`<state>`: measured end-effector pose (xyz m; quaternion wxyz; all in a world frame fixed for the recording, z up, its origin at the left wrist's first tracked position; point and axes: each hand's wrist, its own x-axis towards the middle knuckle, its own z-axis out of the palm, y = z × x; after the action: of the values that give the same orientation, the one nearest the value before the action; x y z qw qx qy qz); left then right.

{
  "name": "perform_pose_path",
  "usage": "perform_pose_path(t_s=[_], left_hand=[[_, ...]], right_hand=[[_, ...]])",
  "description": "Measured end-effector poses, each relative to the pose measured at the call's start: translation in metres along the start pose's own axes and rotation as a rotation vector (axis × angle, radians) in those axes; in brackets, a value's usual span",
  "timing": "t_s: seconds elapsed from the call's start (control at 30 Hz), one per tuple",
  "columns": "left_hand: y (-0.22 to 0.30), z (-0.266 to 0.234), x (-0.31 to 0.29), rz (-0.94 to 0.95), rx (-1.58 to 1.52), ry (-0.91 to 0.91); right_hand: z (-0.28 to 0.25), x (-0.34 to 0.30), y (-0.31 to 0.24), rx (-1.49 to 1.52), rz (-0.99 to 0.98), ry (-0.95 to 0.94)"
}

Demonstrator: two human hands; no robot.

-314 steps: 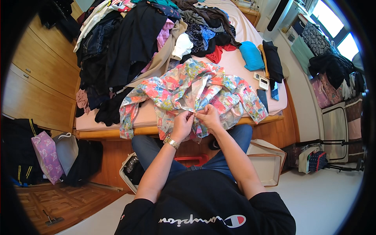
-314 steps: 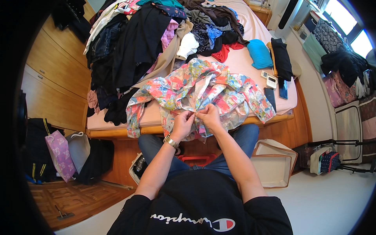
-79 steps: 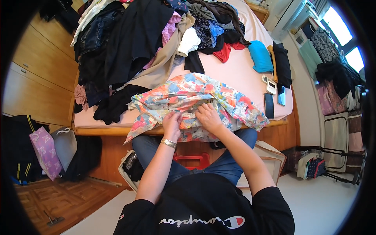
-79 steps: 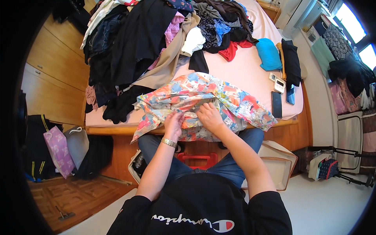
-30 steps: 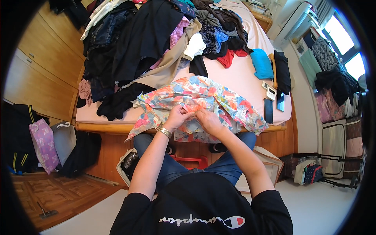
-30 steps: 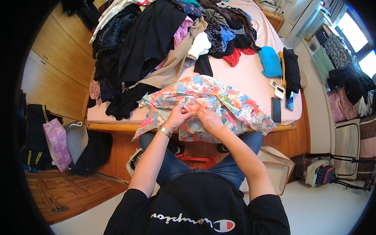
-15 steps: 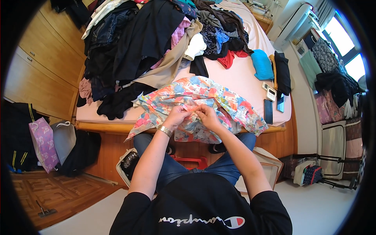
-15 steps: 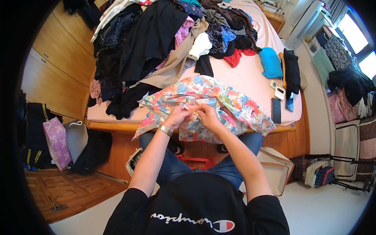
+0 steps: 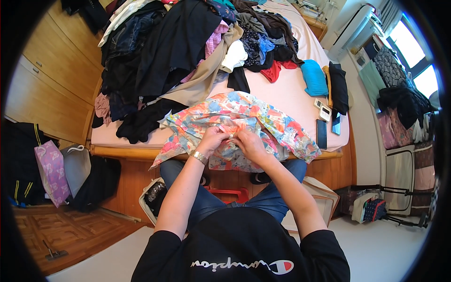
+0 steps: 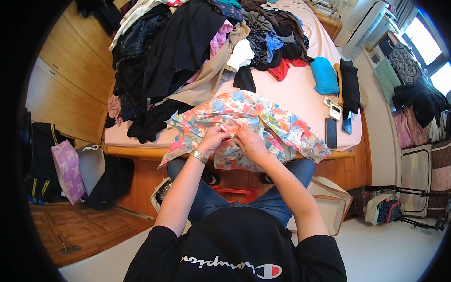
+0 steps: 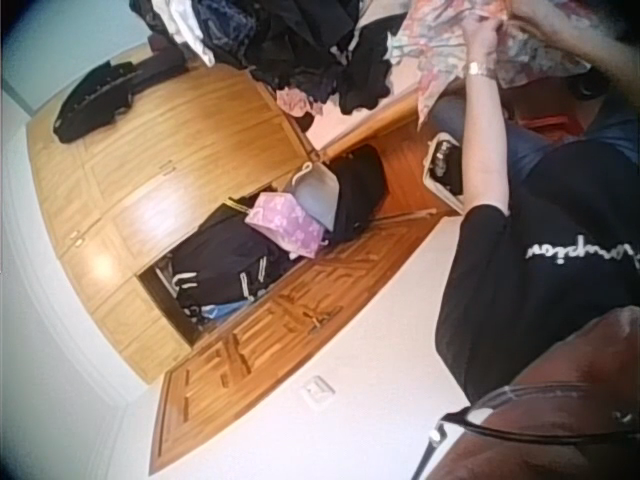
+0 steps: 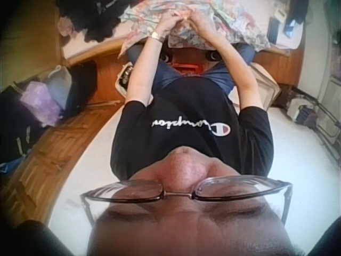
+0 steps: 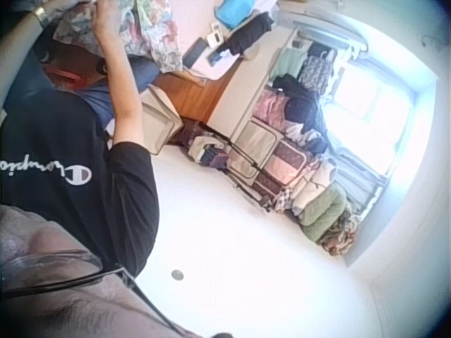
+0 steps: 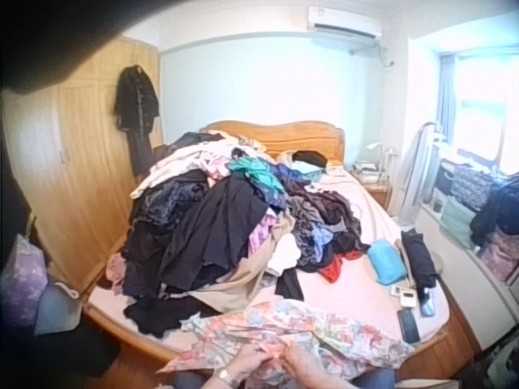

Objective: The person smooths out and folds a floral pattern shirt on a bed with their hands, before placing it on top of a pile of clothes.

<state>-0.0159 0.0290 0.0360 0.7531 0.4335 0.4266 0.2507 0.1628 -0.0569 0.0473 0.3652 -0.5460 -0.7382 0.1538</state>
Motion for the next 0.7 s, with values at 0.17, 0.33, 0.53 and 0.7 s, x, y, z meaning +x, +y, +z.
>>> perform_pose_path(t_s=[0.17, 0.33, 0.53, 0.7], left_hand=[[0.004, 0.002, -0.002, -0.073, -0.105, -0.012], [-0.002, -0.010, 0.005, -0.056, -0.020, -0.031], [-0.006, -0.008, 0.011, -0.022, 0.070, -0.015], [-0.002, -0.002, 0.008, -0.018, 0.064, -0.042]], right_hand=[[-0.009, 0.001, 0.003, -0.136, -0.130, -0.120], [-0.011, 0.005, -0.004, -0.313, -0.129, -0.244], [-0.004, 0.002, 0.005, -0.213, -0.055, -0.226], [0.002, 0.003, 0.005, -0.114, -0.033, -0.098]])
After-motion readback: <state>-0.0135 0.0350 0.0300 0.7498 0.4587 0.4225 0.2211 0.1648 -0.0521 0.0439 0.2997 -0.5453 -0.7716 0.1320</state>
